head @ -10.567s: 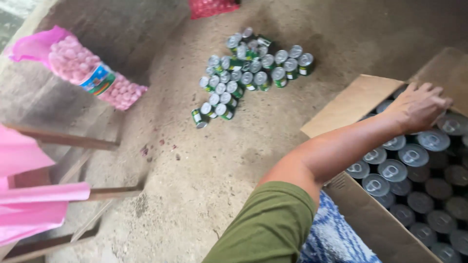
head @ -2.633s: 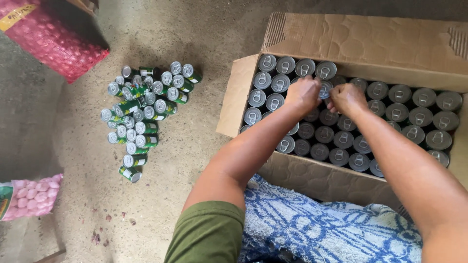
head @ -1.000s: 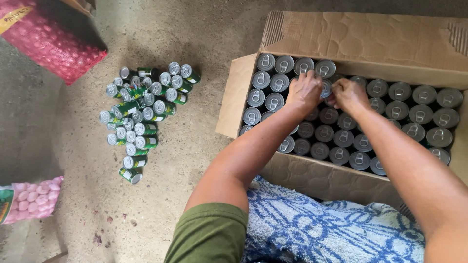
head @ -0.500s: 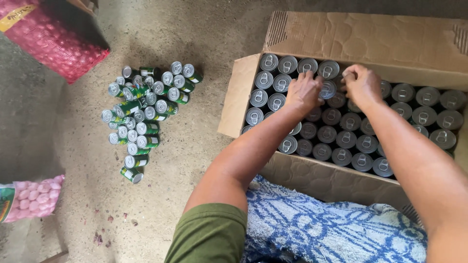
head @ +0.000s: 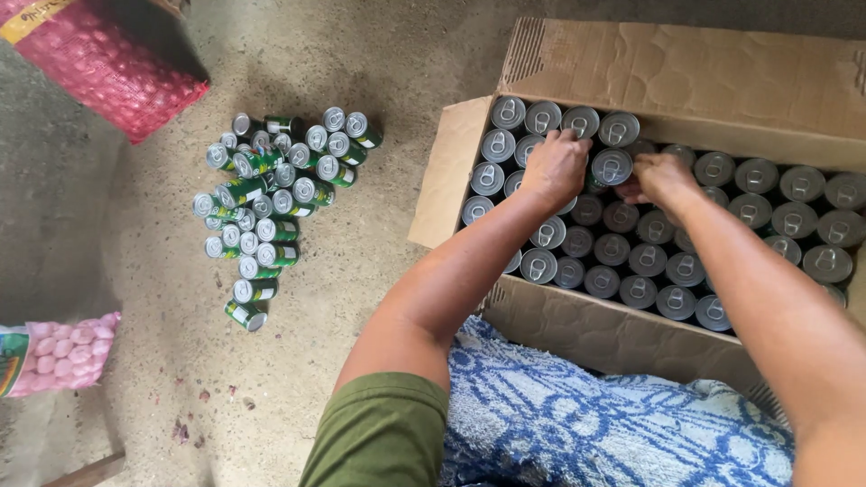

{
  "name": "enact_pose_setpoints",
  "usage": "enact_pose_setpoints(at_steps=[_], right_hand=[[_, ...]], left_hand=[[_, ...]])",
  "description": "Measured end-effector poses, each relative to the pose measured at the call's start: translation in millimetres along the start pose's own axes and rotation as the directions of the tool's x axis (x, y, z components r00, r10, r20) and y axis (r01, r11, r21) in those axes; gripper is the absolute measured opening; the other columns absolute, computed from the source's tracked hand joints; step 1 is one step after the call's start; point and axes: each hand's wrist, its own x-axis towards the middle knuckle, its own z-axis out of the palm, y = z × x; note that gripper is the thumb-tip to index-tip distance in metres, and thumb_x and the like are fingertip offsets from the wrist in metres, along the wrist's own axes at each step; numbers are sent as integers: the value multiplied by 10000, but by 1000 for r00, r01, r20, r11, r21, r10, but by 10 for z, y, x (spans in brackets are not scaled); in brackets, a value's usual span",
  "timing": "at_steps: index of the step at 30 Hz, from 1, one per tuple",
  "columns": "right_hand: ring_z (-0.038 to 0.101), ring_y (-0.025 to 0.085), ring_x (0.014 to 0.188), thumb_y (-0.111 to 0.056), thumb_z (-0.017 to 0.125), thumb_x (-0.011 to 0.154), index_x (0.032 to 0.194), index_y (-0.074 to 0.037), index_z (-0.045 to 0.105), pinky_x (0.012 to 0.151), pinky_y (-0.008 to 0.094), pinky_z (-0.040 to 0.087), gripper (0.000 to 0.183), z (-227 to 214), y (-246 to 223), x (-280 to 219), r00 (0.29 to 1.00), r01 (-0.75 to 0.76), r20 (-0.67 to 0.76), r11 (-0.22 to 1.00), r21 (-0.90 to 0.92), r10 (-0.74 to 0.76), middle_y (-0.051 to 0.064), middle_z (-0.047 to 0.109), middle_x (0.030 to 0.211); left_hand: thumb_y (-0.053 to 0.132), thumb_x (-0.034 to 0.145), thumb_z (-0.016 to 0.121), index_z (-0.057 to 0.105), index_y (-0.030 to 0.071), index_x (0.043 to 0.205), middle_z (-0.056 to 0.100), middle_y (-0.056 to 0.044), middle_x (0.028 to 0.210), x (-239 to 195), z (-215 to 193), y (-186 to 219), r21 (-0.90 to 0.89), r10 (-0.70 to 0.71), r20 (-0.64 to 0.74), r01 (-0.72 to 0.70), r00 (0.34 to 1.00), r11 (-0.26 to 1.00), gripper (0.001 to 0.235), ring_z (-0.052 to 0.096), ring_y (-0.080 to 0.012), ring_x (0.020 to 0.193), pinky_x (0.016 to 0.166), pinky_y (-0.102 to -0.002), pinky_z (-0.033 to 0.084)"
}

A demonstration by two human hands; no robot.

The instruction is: The person packs green cans from the floor into a cardboard box by hand, while another person helps.

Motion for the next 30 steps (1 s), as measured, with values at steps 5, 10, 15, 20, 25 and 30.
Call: enact_pose_setpoints(at_steps=[5, 10, 15, 20, 25, 30], right_hand=[[712, 225, 879, -244, 489, 1042, 1137, -27, 675, 780, 390, 595, 301, -4, 95, 119, 1000, -22, -2, 999, 27, 22, 134, 725, 1048], [693, 238, 865, -379, 486, 1081, 1172, -20, 647, 772, 388, 583, 404, 42, 61, 83, 1000, -22, -4, 999, 49, 22, 137, 716, 1035], [712, 230, 839, -358, 509, 1068, 1208, -8, 662, 698, 357, 596, 407, 82, 55, 37, 998, 54, -43, 998, -32, -56, 124, 724, 1027], [718, 228, 821, -351, 506, 1074, 1194, 1, 661, 678, 343, 595, 402, 69, 176, 134, 996, 79, -45, 997, -18, -79, 128, 722, 1008], [711, 223, 817, -359, 480, 1088, 1172, 2, 664, 672, 345, 587, 413, 78, 163, 120, 996, 79, -28, 996, -28, -80, 125, 722, 995], [715, 227, 843, -343, 471, 1090, 1167, -15, 646, 683, 360, 593, 380, 126, 143, 69, 994, 104, -43, 994, 13, -103, 112, 716, 1015]], left_hand=[[159, 821, 666, 734, 104, 1000, 655, -135, 1175, -13, -133, 28, 93, 21, 71, -28, 997, 995, 199, 633, -344, 1110, 851, -498, 550], [255, 770, 766, 693, 113, 1097, 607, -164, 1195, -10, -297, 142, 104, -125, 100, 115, 987, 988, 364, 615, -367, 1133, 838, -514, 549], [287, 643, 867, 620, 140, 1214, 592, -154, 1217, 28, -357, 187, 164, -198, 122, 177, 973, 971, 639, 607, -374, 1130, 817, -525, 548], [217, 687, 844, 597, 133, 1245, 612, -135, 1216, 31, -145, 136, 146, -181, 118, 163, 976, 976, 615, 622, -359, 1153, 845, -511, 561], [182, 656, 844, 541, 138, 1275, 613, -139, 1207, 20, -313, 222, 158, -165, 122, 145, 979, 977, 690, 623, -371, 1130, 850, -506, 558], [197, 646, 866, 539, 85, 1237, 611, -185, 1189, 45, -252, 219, 142, -211, 107, 195, 972, 971, 685, 614, -381, 1159, 874, -509, 559]])
